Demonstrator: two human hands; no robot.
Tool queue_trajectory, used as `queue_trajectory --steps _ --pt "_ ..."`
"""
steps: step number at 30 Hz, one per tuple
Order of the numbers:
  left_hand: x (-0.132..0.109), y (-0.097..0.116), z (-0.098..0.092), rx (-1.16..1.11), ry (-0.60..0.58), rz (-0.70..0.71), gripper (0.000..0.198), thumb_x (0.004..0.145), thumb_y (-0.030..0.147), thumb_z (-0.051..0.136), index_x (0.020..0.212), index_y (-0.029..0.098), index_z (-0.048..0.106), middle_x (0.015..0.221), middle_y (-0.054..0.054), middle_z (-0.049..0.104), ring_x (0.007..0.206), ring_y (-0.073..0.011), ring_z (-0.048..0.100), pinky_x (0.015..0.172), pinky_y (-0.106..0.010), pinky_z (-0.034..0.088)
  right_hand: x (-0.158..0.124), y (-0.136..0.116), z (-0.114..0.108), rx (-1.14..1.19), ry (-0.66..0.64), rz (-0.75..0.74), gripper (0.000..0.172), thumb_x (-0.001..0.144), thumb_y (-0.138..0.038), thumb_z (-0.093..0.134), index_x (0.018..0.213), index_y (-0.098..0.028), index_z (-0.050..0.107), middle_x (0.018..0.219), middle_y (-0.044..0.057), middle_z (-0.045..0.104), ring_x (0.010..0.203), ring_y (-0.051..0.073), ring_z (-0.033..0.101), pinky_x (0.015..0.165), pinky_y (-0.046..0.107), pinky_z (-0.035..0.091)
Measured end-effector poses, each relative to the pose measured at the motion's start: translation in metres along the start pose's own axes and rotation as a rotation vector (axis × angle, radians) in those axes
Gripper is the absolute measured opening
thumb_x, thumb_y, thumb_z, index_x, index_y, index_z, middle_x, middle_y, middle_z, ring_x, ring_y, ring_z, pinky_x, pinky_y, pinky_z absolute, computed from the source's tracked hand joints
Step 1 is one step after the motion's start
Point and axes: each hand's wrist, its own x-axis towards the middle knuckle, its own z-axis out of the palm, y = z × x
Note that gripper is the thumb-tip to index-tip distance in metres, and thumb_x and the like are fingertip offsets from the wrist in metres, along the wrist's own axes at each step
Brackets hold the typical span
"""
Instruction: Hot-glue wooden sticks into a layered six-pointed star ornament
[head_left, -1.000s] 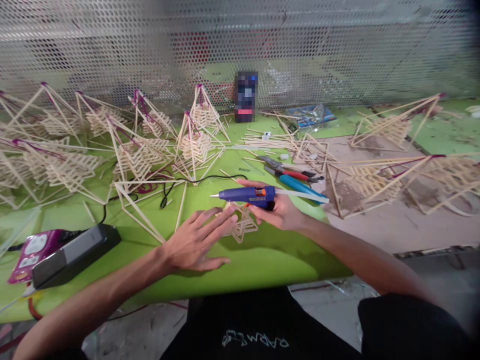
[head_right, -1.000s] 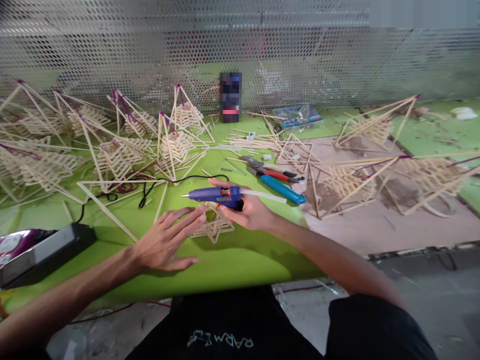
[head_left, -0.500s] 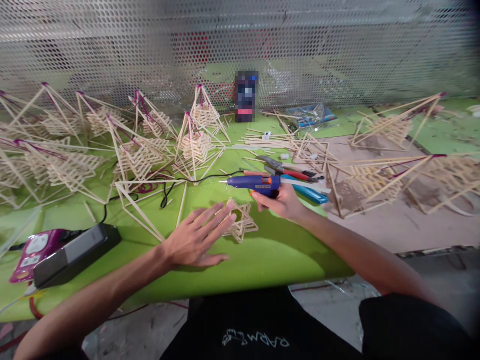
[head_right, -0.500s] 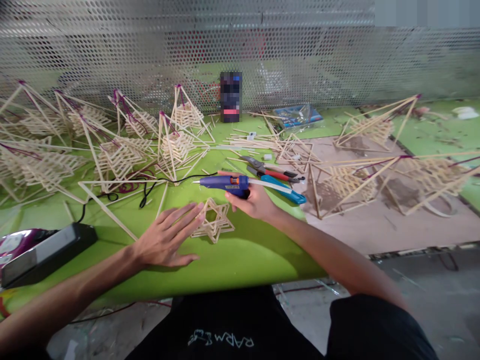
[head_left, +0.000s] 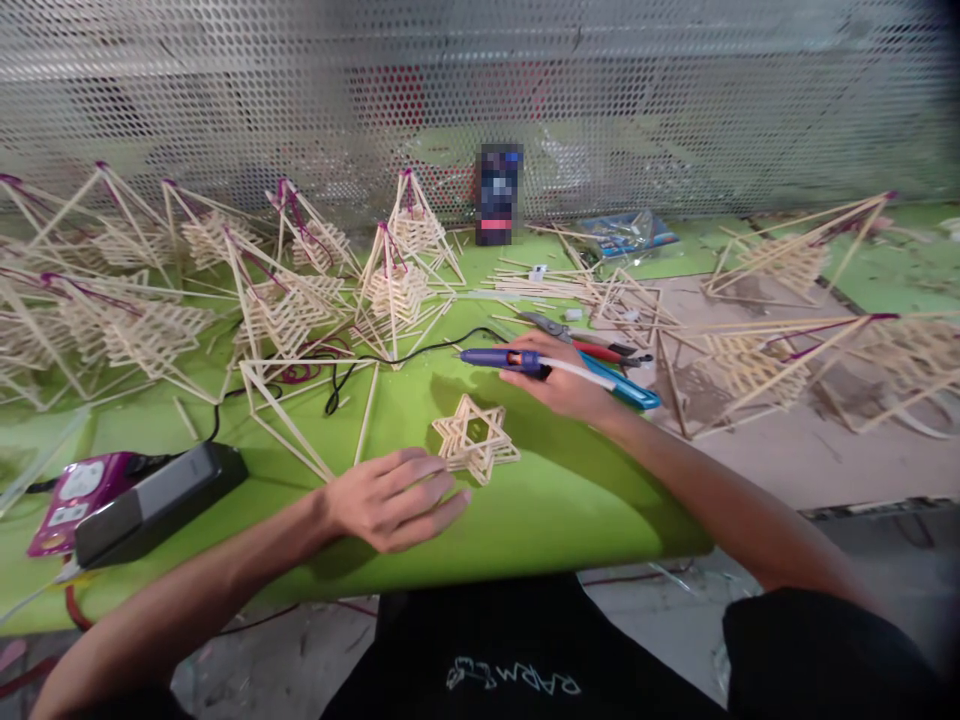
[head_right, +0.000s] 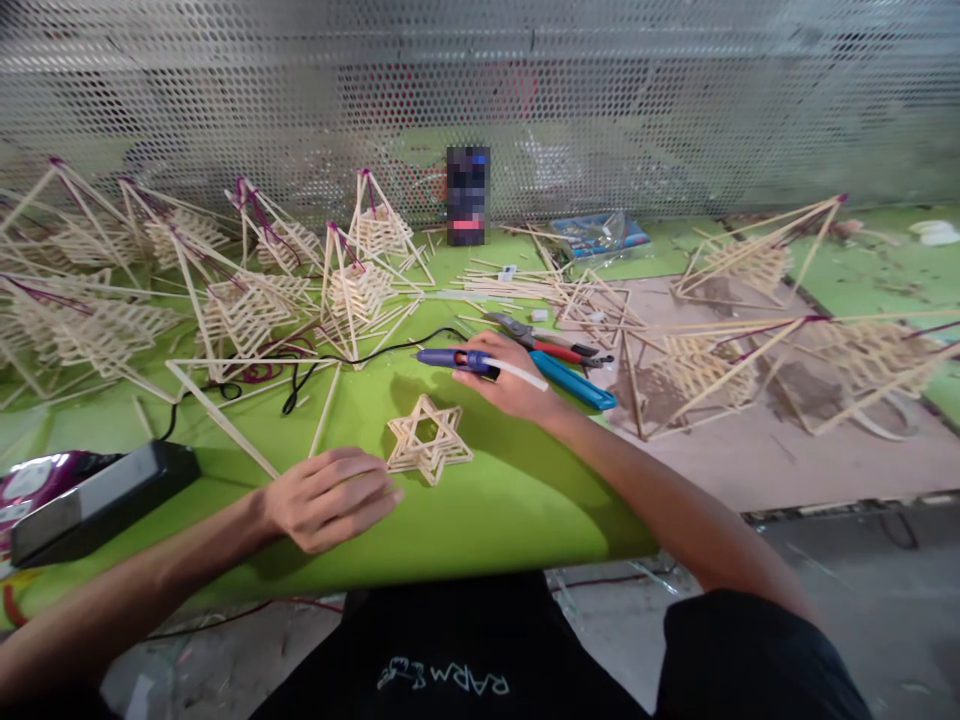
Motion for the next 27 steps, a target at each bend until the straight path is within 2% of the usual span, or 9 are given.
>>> queue_trajectory --steps 4,8,13,21,27 --pt "0.0 0.001 0.0 -0.03 0.03 0.021 0.025 0.09 0.016 0.059 0.112 0.015 0.071 0.093 -0.005 0.072 0.093 -0.0175 0.069 0.084 -0.03 0.059 0.003 0.004 0.005 0.007 0.008 0.033 0.027 0.083 -0.046 0.075 0.097 -0.023 0.071 0.105 0.009 0.07 0.097 0.028 0.065 0.095 0.046 0.05" --pt "0.004 0.001 -0.001 -0.031 0.002 -0.004 0.024 0.089 0.015 0.061 0.11 0.014 0.071 0.092 -0.005 0.071 0.091 -0.0166 0.067 0.083 -0.029 0.058 0.007 0.009 0.011 0.045 0.004 0.052 0.031 0.082 -0.05 0.075 0.098 -0.023 0.07 0.106 0.008 0.07 0.098 0.027 0.065 0.097 0.046 0.05" --pt "0.007 -0.002 -0.004 0.006 -0.023 0.007 0.021 0.091 0.017 0.06 0.109 0.015 0.072 0.097 -0.006 0.074 0.094 -0.0163 0.067 0.087 -0.03 0.056 0.018 0.016 0.02 0.102 -0.032 0.099 0.034 0.081 -0.052 0.076 0.098 -0.023 0.069 0.1 0.005 0.07 0.093 0.024 0.063 0.091 0.043 0.052" --pt "0.008 -0.003 -0.004 0.058 -0.052 0.054 0.02 0.094 0.021 0.061 0.11 0.018 0.073 0.102 -0.004 0.075 0.099 -0.0162 0.069 0.087 -0.029 0.056 0.04 0.021 0.033 0.289 -0.16 0.202 0.036 0.076 -0.05 0.081 0.094 -0.021 0.069 0.086 0.001 0.071 0.076 0.017 0.063 0.068 0.031 0.051" --pt "0.005 -0.002 -0.003 0.041 -0.066 0.054 0.027 0.092 0.023 0.065 0.116 0.015 0.071 0.103 -0.007 0.075 0.098 -0.0175 0.069 0.085 -0.031 0.056 0.053 0.011 0.031 0.468 -0.233 0.342 0.042 0.077 -0.053 0.078 0.086 -0.013 0.068 0.063 0.004 0.068 0.049 0.012 0.056 0.044 0.024 0.04"
